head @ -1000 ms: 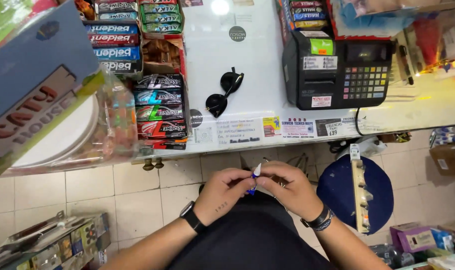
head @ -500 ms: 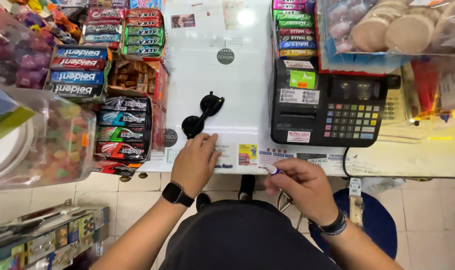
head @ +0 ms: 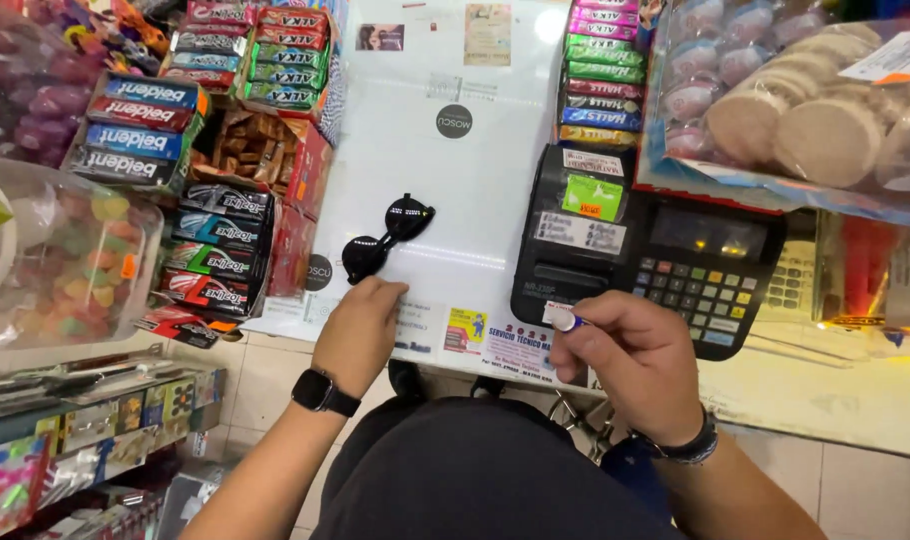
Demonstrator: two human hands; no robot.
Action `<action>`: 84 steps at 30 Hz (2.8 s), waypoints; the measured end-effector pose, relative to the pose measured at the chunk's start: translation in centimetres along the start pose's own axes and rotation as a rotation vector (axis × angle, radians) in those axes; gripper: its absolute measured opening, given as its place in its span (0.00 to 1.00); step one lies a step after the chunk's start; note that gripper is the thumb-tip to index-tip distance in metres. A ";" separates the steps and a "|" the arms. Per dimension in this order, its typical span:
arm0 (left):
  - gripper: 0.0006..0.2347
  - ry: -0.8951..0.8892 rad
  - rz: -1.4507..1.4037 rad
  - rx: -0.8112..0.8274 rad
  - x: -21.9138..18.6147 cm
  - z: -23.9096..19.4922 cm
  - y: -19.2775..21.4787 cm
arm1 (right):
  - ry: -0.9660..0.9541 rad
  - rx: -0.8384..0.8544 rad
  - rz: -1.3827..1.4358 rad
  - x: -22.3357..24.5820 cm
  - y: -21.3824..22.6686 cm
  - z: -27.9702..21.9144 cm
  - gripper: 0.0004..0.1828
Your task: Repairing a pair of sunglasses by fixing the hinge using a small tool at a checkout counter.
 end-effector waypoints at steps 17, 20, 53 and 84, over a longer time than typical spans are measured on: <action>0.09 -0.314 0.111 0.010 0.4 0.5 -0.5 | 0.299 0.065 -0.084 3.9 -5.3 1.2 0.05; 0.09 -0.364 0.124 0.007 -0.3 0.7 -0.5 | 0.341 0.074 -0.127 5.0 -6.3 0.6 0.05; 0.08 -0.082 -1.165 0.453 -2.6 -4.1 6.5 | 0.334 0.176 -0.059 4.0 -9.0 2.2 0.04; 0.07 -0.242 -1.318 0.256 -4.3 -8.3 15.6 | 0.180 0.219 -0.363 5.0 -10.7 1.5 0.08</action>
Point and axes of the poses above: each hand's wrist, its own z-axis towards the middle knuckle, its own y-axis out of the back of the hand, x = y × z, the point moved 10 cm from there along z, towards the middle knuckle, and after that the axes turned 13 degrees about y, right-handed, at the moved point
